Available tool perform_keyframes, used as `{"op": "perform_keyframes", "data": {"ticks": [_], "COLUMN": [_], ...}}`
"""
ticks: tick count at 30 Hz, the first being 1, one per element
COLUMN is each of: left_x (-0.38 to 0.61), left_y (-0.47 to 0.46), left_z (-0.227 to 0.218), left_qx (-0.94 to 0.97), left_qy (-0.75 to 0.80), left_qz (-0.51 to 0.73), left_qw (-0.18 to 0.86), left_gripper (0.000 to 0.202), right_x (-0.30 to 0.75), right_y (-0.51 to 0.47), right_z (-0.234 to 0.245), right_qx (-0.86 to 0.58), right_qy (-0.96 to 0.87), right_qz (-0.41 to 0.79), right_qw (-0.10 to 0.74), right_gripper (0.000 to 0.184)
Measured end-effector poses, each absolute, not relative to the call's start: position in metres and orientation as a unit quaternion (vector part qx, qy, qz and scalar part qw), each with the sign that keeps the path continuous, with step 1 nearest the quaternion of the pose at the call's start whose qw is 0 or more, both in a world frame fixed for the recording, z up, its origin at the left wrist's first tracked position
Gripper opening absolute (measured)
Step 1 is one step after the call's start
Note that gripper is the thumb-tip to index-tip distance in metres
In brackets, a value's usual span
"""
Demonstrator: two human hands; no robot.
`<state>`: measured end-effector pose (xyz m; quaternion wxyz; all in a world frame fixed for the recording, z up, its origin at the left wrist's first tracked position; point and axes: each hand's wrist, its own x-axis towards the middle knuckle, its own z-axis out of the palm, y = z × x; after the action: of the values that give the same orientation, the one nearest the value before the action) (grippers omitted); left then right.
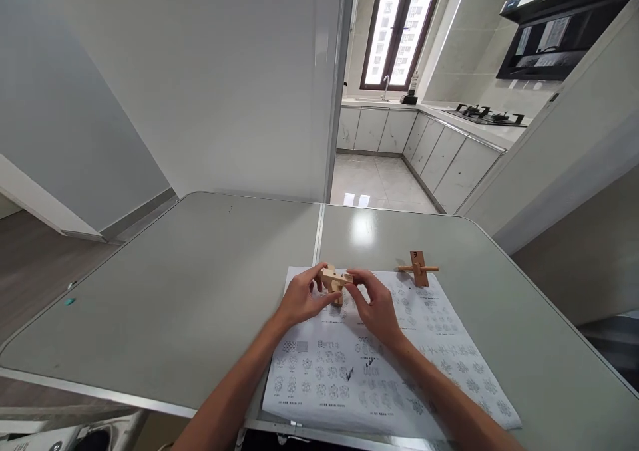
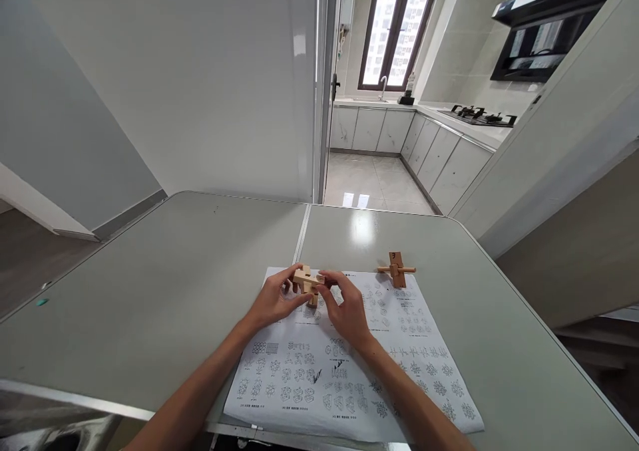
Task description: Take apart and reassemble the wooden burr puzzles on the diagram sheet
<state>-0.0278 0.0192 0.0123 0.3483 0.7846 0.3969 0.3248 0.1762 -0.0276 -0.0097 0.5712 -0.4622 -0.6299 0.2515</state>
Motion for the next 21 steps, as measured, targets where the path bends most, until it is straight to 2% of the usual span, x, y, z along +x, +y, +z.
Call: {"op": "perform_keyframes", "data": {"ticks": [4,10,17,21], "left_x": [-0.032,-0.033,-0.037,-0.034], "left_y": [0.022,0.028,0.027,0.021], "left_z": [0.004,-0.001,-0.001,0.003], "left_qx": [0.817,0.825,0.837,0.86], "left_qy": [0.405,0.435,0.451,0.42], "left_qz": [0.308,0.319,0.284,0.26], "left_qw": [0.27,0.167,0.12,0.131], "left_gripper": [0.063,0.054,0.051,0.08], "right_x": [0.181,0.182,0.178,0.179], "right_y": [-0.025,-0.018,-0.017,-0.015], "right_z": [-0.01,-0.014,-0.02,-0.018], "right_qx": [-0.481,-0.509,-0.519,-0.522], "right_qy": [-0.602,-0.529,-0.491,-0.461], "right_qz": [0.275,0.375,0.42,0.431], "right_qw": [0.575,0.566,0.559,0.574], "right_gripper": [0.033,0.044,0.053,0.056]}}
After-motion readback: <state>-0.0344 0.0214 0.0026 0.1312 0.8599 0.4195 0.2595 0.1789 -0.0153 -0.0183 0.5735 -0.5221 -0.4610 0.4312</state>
